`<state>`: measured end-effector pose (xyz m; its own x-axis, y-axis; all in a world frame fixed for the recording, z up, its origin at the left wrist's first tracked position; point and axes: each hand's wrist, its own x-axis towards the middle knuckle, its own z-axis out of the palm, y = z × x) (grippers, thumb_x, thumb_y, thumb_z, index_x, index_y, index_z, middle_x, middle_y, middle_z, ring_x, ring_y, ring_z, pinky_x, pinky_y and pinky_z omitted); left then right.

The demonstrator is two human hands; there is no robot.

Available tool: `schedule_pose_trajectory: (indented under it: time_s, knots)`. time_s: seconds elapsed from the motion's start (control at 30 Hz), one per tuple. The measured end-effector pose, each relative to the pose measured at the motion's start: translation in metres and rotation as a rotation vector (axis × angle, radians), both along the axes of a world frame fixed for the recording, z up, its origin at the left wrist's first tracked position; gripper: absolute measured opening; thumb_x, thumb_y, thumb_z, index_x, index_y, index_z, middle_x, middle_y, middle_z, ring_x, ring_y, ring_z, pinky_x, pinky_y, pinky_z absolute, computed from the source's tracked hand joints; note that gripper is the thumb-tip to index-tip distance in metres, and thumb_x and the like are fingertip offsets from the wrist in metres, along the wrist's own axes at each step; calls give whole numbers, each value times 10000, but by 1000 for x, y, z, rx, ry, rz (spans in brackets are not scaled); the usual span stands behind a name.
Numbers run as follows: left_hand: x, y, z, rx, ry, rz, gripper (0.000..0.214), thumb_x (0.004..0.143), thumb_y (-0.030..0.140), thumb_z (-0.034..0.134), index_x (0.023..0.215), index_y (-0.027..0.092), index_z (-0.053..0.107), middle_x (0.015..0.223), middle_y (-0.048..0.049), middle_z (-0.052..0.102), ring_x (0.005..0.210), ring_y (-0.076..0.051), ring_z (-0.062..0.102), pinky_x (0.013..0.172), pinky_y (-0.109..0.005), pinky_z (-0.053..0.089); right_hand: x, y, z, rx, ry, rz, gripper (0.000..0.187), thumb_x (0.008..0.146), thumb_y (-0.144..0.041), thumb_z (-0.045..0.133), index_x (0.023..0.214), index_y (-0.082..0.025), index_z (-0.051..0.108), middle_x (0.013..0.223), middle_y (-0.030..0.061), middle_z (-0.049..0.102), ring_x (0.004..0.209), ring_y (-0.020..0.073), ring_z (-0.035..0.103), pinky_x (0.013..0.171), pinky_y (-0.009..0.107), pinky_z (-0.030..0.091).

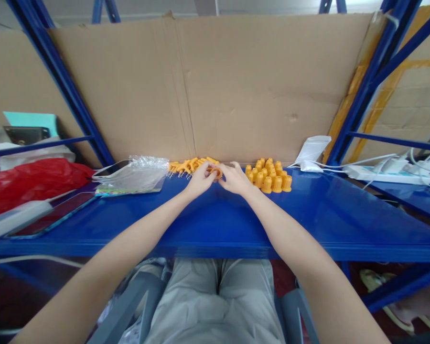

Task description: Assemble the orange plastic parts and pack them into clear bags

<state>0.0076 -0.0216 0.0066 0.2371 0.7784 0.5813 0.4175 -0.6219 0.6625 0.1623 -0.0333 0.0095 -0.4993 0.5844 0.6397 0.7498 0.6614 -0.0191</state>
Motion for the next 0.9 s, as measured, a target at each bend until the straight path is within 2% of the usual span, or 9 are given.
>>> schedule_pose_trajectory:
  time_s: [0.13,0.23,0.37,0.53,0.63,0.77,0.83,0.9]
  knots:
    - [-4,-2,-3,56,64,-149,182,851,167,514,1034,164,515,1071,-88,646,954,-175,644,872,-328,516,2,2,0,-2,33,-42,321,808,-202,495,1122,-172,553,1059,117,709,960,237,644,1008,430,339]
    - [-5,-5,0,158,188,-166,353,845,161,525,1197,174,501,1254,-115,612,1141,-208,593,991,-370,471,4,2,4,9,64,-119,317,783,-212,516,1096,-181,547,1009,103,712,929,248,643,997,422,339]
    - [-10,4,-2,292,334,-57,473,837,135,512,1308,175,486,1353,-125,566,1288,-240,497,1109,-433,372,7,1,9,38,77,-168,319,785,-200,494,1098,-205,554,1059,99,700,1002,263,621,970,421,344]
    - [-24,21,-12,303,438,94,437,816,114,542,1247,181,562,1377,-132,537,1303,-262,490,1120,-475,361,6,-1,10,90,39,-84,312,806,-169,461,1094,-201,578,1105,104,686,1054,251,601,980,405,336]
    - [-30,25,-13,285,422,148,351,839,141,560,1185,187,597,1461,-146,443,1334,-268,457,1111,-459,376,4,-2,11,105,24,-57,297,819,-170,465,1087,-190,589,1092,108,688,1052,245,599,986,391,329]
    - [-32,20,-9,230,341,277,332,863,209,590,1194,196,588,1552,-156,300,1295,-277,498,1058,-436,428,2,-2,11,108,91,-103,307,806,-161,474,1088,-182,594,1083,112,686,1034,244,603,969,380,337]
    - [-30,18,-6,185,323,312,366,860,239,610,1223,207,575,1557,-156,298,1247,-276,542,1029,-428,449,2,-1,11,98,141,-136,318,791,-160,482,1090,-189,589,1075,104,687,1021,248,604,959,378,348]
    - [-29,16,-4,164,300,305,407,864,224,603,1267,205,551,1520,-158,373,1216,-262,565,1008,-404,463,2,-1,11,78,179,-163,324,778,-168,495,1087,-201,585,1056,91,690,981,250,609,949,380,359]
